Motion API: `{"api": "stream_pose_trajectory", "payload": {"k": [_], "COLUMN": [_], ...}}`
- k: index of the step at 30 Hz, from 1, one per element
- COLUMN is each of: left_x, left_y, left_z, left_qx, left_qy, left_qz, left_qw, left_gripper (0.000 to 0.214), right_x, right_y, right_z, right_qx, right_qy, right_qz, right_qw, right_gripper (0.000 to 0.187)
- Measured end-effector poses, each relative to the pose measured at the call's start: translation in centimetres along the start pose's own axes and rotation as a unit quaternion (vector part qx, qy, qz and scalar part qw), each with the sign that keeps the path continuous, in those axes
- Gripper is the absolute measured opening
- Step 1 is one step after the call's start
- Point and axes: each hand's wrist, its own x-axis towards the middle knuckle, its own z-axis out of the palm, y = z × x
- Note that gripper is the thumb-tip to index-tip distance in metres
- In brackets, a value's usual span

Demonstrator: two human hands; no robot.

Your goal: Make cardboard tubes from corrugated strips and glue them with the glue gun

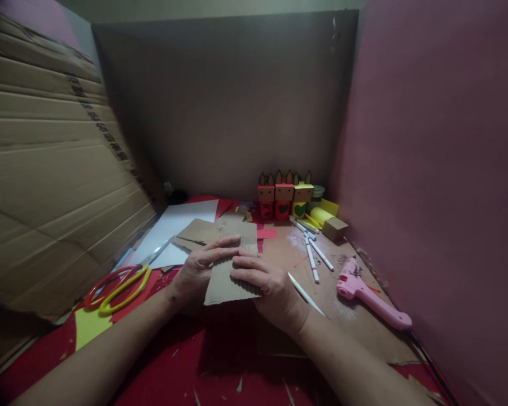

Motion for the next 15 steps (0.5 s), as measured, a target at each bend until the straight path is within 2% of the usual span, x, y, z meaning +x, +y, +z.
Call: {"api": "stream_pose_trajectory", "payload": {"k": [4, 7, 9, 11, 13, 15], "left_x": [-0.1, 0.1, 0.3, 0.4, 0.5, 0.5], "left_y": [0.1, 0.5, 0.8, 1.3, 1.8, 2.1], "left_z": [0.0, 0.0, 0.1, 0.1, 0.2, 0.2], "left_qx": [0.041, 0.064, 0.084, 0.102, 0.110, 0.105], "left_qy": [0.008, -0.003, -0.028, -0.052, -0.067, -0.068], "left_qz": [0.027, 0.048, 0.055, 0.055, 0.035, -0.009], "left_qw": [0.999, 0.997, 0.995, 0.992, 0.991, 0.992], "left_gripper": [0.030, 0.029, 0.023, 0.017, 0.013, 0.014], "right_x": [-0.2, 0.1, 0.4, 0.7, 0.9, 1.0], "right_y": [0.1, -0.5, -0.8, -1.0, -0.8, -0.5], "right_z": [0.1, 0.2, 0.3, 0.2, 0.1, 0.0], "right_qx": [0.037, 0.107, 0.174, 0.243, 0.305, 0.348], "right_qy": [0.009, 0.059, 0.106, 0.135, 0.141, 0.145], "right_qz": [0.029, 0.134, 0.242, 0.325, 0.364, 0.377], "right_qw": [0.999, 0.983, 0.949, 0.904, 0.869, 0.846], "right_gripper": [0.039, 0.024, 0.015, 0.015, 0.023, 0.029]}}
